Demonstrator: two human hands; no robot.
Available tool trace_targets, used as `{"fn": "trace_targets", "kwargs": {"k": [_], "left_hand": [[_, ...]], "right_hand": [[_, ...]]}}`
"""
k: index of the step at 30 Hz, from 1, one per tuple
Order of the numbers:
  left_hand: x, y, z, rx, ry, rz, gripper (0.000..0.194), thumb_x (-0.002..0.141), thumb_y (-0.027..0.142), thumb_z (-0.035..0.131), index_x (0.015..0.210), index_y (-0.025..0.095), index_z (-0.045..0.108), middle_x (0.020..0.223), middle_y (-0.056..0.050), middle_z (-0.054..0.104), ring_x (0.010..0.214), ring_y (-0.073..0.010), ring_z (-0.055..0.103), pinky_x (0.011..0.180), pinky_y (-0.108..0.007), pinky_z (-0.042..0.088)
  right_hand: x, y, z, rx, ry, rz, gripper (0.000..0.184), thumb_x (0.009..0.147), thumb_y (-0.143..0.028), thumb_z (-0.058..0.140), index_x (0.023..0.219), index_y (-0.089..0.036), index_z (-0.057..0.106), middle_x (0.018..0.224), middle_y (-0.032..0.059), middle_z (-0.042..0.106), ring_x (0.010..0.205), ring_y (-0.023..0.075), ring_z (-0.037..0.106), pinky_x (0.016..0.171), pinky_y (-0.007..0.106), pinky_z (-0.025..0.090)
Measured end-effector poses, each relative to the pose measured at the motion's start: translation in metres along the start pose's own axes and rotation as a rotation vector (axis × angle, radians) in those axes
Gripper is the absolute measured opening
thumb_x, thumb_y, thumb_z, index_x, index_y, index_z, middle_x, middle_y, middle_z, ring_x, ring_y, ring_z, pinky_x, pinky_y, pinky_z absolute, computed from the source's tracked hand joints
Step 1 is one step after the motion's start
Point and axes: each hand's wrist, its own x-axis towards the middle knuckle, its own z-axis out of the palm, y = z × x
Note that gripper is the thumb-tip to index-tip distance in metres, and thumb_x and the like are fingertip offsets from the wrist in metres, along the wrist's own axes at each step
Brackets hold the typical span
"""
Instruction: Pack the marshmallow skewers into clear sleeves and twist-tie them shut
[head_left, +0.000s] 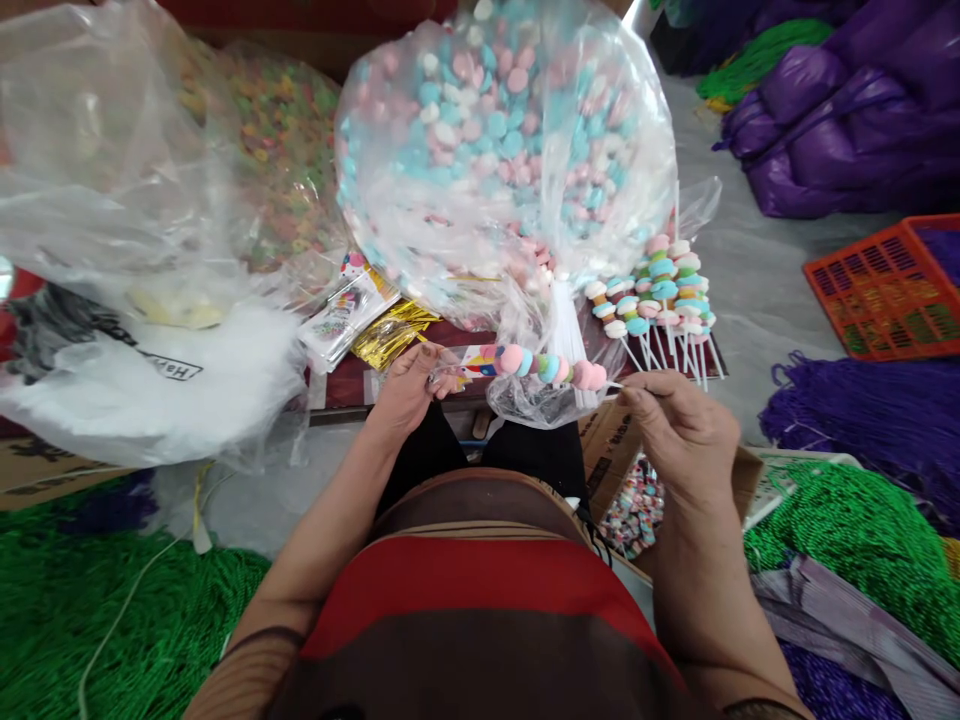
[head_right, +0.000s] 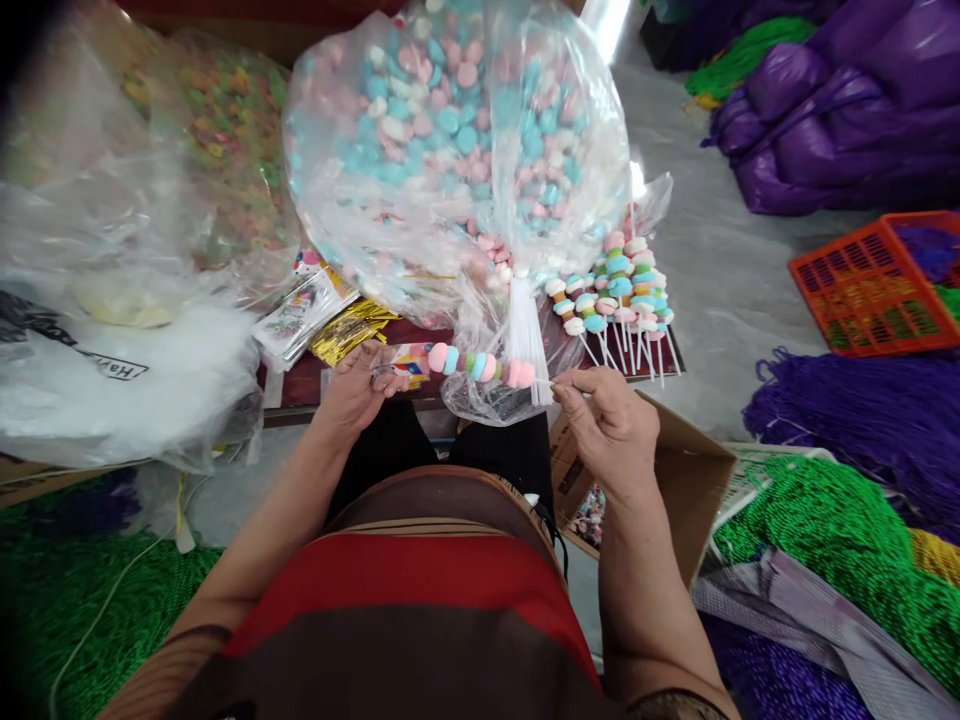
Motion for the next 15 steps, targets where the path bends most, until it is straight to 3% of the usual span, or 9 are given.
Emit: {"fn": "trace_targets", "kwargs": {"k": [5,10,15], "left_hand": [[0.0008,-0.0041,-0.0027,0.015,-0.012,0.003,0.052,0.064,0.065,0.088,0.075,0.018,0.066,0.065,0.006,0.064,0.041,-0.0013,0.042,0.048,-0.021,0.047],[0.0006,-0.0044,-0.0001,0.052,-0.02,0.012,0.054,0.065,0.068,0.086,0.076,0.018,0.067,0.063,0.006,0.065,0.04,-0.0016,0.042,0.047,-0.021,0.047],[0.0006,-0.0039,0.0026,0.04,-0.009,0.025,0.054,0.066,0.066,0.086,0.072,0.017,0.065,0.063,0.006,0.064,0.04,-0.0015,0.043,0.045,-0.02,0.042]], "right_hand": [[-0.0011,0.002,-0.0008,-0.013,0.019,-0.041,0.009,0.097,-0.03,0.067,0.093,-0.024,0.074,0.085,0.0024,0.078,0.078,0.0176,0.073,0.074,0.031,0.056],[-0.0004,0.0024,-0.0007,-0.043,0.009,-0.082,0.007,0.096,-0.023,0.066,0.093,-0.024,0.072,0.083,0.0016,0.076,0.077,0.0172,0.071,0.075,0.031,0.056],[-0.0026,0.0037,-0.0002,-0.007,0.005,0.017,0.004,0.093,-0.022,0.069,0.094,-0.024,0.072,0.086,0.0014,0.076,0.078,0.0167,0.071,0.074,0.029,0.055]]}}
